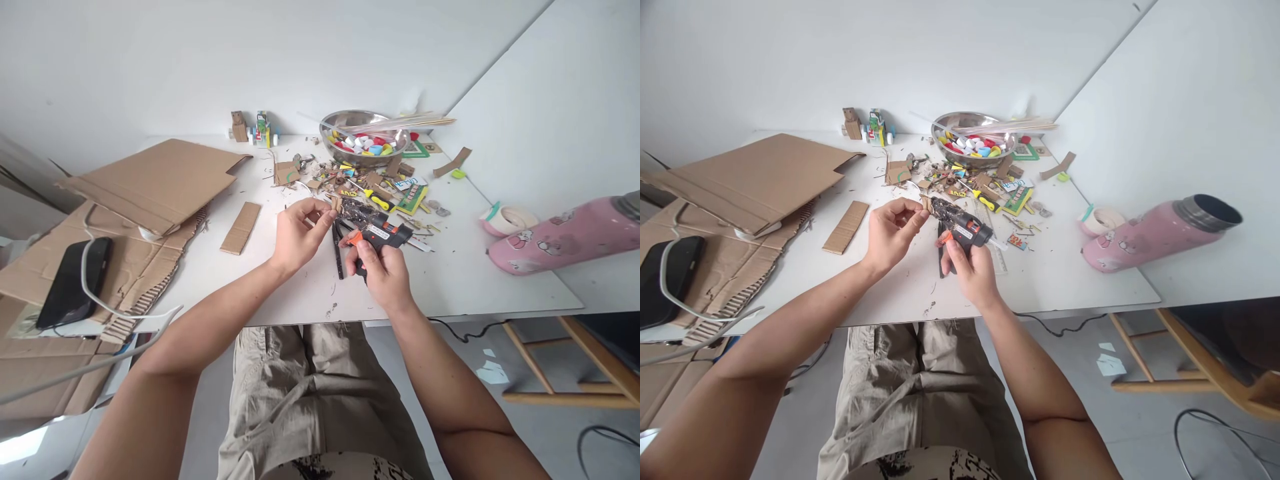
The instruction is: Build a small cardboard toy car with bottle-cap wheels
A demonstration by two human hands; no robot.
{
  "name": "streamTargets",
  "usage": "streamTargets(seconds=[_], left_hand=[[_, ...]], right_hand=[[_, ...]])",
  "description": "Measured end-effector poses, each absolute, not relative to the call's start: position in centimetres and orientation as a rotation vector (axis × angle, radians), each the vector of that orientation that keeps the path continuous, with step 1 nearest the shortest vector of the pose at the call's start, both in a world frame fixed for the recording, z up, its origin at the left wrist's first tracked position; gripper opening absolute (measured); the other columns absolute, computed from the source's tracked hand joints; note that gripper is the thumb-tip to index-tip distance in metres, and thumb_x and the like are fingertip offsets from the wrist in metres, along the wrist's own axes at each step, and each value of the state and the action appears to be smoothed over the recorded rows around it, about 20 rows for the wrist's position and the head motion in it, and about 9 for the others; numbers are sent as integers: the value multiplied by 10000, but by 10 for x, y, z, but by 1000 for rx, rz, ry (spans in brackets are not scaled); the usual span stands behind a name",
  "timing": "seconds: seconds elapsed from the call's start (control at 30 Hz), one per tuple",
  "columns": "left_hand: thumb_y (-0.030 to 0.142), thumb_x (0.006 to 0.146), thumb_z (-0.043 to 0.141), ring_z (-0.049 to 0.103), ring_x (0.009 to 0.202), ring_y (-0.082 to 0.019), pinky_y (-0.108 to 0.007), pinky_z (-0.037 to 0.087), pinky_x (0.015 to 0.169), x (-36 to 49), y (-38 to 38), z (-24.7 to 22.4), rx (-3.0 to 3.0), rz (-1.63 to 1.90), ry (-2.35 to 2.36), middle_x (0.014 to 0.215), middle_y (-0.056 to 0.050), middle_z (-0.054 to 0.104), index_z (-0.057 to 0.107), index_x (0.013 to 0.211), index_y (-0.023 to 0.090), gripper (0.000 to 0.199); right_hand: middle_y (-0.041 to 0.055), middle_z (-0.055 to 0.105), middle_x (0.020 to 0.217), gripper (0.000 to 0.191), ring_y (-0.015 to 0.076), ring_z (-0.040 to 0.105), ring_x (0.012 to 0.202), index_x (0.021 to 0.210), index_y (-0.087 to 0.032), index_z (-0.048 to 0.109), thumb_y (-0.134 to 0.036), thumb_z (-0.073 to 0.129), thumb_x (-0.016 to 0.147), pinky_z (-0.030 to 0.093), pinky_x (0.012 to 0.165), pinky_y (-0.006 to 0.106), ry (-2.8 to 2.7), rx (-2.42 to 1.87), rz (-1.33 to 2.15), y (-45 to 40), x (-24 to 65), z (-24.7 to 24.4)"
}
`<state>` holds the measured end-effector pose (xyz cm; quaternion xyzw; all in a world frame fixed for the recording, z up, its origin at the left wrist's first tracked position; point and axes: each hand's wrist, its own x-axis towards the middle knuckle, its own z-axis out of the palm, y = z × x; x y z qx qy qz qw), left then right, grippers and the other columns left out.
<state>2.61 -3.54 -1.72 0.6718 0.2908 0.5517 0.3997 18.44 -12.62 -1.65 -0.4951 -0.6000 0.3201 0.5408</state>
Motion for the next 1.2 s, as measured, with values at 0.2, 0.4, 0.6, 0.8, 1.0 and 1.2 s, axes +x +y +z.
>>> streamTargets(seconds=[0.2,0.4,0.6,0.8,1.0,1.2], left_hand=[[684,923,754,608,634,-138,-261,496,573,27,-42,-14,1806,1410,737,717,-33,728,691,728,215,512],[719,895,771,602,605,-139,-260,474,539,28,-43,-13,1705,1320,742,663,-12,675,683,735,216,535],[725,860,799,571,563,-129,-263,474,542,28,-43,-11,1666,1294,711,611,12,620,668,713,216,546],[612,918,763,602,615,-145,-274,498,582,27,-44,-12,1770,1293,753,668,-18,683,670,719,217,452],[393,962,712,594,623,-146,-272,505,611,25,-47,-13,1937,1294,790,692,-21,701,669,741,216,287],[298,946,698,585,628,-155,-278,506,627,25,-49,-13,2076,1306,822,711,-10,689,665,763,230,199]], right_hand=[[-43,553,553,607,154,554,480,896,-250,679,-843,588,984,554,568,334,-1431,-1173,659,-126,184,-20],[-36,569,575,580,157,557,481,929,-246,695,-807,569,1014,565,574,334,-1458,-1185,635,-128,186,-24],[-34,558,565,468,175,555,485,930,-256,694,-691,579,1061,567,575,343,-1507,-1230,551,-128,191,-31],[64,725,790,321,248,725,700,995,-240,720,-533,612,1068,636,737,409,-1532,-1279,415,-127,195,-45],[106,754,873,370,317,796,941,1050,-235,704,-568,547,1085,668,865,459,-1540,-1299,375,-126,192,-50],[75,684,781,400,334,783,962,1019,-262,677,-629,528,1079,657,878,480,-1518,-1309,366,-124,190,-53]])
